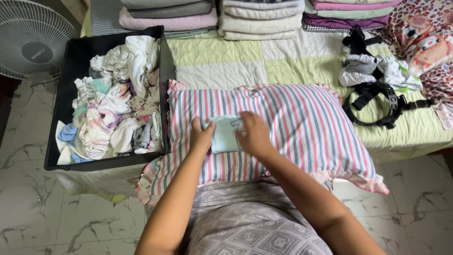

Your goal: The person folds several small pieces of clothing one by one on a striped pillow. They pick up each item from a black bin, unfold it, fold it neatly, and place it on the bed. The items include a light blue shirt, a white cloth, a grey patterned cloth, a pink patterned cloth, a plaid cloth, and a white cloth with purple trim.

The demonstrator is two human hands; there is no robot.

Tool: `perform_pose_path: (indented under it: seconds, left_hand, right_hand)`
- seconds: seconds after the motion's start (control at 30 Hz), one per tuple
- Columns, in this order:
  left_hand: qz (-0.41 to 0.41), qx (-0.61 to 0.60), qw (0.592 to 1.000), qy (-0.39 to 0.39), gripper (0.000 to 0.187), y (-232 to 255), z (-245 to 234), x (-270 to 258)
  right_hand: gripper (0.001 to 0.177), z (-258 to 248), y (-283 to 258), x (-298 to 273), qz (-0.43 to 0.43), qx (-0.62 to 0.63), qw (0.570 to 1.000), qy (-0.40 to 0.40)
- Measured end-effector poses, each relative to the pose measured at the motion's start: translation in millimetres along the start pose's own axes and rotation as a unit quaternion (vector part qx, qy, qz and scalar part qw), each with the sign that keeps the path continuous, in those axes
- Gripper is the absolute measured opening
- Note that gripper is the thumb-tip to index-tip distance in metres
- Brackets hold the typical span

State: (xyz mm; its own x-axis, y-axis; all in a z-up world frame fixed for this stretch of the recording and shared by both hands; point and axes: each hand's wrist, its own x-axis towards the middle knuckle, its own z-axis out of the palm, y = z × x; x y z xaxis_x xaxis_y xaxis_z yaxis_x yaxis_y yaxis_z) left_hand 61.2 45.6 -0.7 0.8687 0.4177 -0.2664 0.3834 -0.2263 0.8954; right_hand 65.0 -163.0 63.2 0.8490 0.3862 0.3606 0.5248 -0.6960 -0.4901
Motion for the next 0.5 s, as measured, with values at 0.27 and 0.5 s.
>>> perform_pose_path:
  seconds: [0.27,0.5]
  left_hand:
    - [-0.03,-0.075,0.996,-0.041,0.065,-17,13,-2]
    - [-0.149,-0.241,0.943,-0.175,0.05,-40,8,3]
  right_hand:
    - [0.109,15,-36,-7,0.009,-0.103,0.943,-0.315]
    - [0.128,14,-41,9,0.083,-0.097,0.933,-0.336]
